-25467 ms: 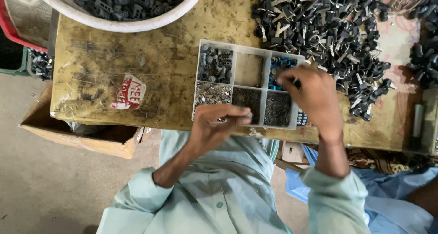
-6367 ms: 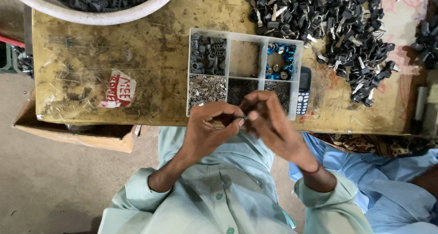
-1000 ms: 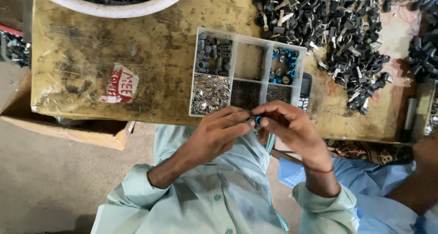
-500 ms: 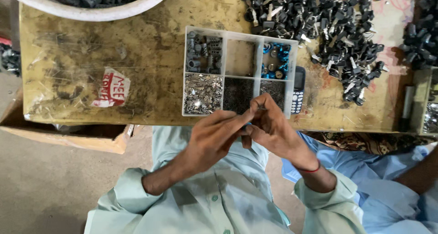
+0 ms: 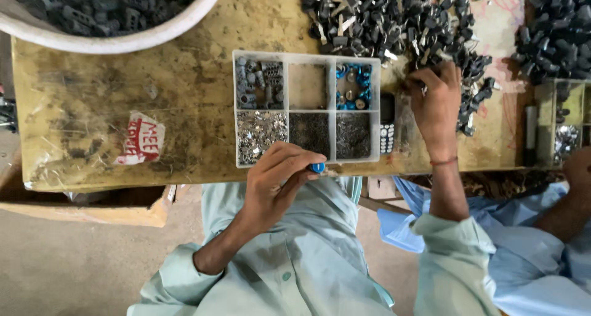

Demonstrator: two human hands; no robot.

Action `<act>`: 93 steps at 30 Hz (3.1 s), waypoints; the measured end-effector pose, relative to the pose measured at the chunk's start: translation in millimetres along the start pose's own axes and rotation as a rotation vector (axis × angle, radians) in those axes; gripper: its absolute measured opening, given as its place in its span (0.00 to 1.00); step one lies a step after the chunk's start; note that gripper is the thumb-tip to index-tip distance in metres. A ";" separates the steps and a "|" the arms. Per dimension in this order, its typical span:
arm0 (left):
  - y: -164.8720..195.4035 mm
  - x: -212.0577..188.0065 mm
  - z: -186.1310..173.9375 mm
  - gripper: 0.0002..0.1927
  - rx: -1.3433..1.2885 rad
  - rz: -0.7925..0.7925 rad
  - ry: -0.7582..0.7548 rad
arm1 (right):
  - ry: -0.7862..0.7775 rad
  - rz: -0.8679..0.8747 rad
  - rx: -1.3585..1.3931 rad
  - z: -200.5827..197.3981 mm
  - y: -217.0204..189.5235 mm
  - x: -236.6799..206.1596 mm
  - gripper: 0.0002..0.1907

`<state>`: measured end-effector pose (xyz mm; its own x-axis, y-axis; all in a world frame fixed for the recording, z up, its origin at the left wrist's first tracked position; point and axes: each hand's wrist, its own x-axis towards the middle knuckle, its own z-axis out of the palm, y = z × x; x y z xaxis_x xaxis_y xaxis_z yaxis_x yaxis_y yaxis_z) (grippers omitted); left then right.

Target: The person assembles small lock components by hand at a workbench. They pick a lock body, insert a pin, and add a blue ring, repeating the process for multiple units. A second person is visible to the right also handling similar parts.

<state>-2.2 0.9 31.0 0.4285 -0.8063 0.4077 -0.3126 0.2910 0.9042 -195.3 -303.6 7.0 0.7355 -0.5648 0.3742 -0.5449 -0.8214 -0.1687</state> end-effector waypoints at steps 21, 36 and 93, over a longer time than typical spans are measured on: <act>-4.1 -0.8 5.5 0.20 0.181 0.044 -0.104 | -0.287 -0.023 1.430 -53.5 -101.9 -43.1 0.12; 1.8 -8.8 4.7 0.22 0.306 0.180 -0.135 | -0.242 -0.078 0.571 -66.5 -175.5 -57.3 0.21; -8.6 -4.0 -27.7 0.06 0.227 -0.338 0.112 | -0.608 -0.259 0.239 -18.7 -178.9 1.8 0.09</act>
<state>22.2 15.9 25.2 0.6250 -0.7720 0.1153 -0.3121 -0.1118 0.9434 -103.9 -156.2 54.9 0.9624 -0.2355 -0.1351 -0.2693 -0.8913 -0.3649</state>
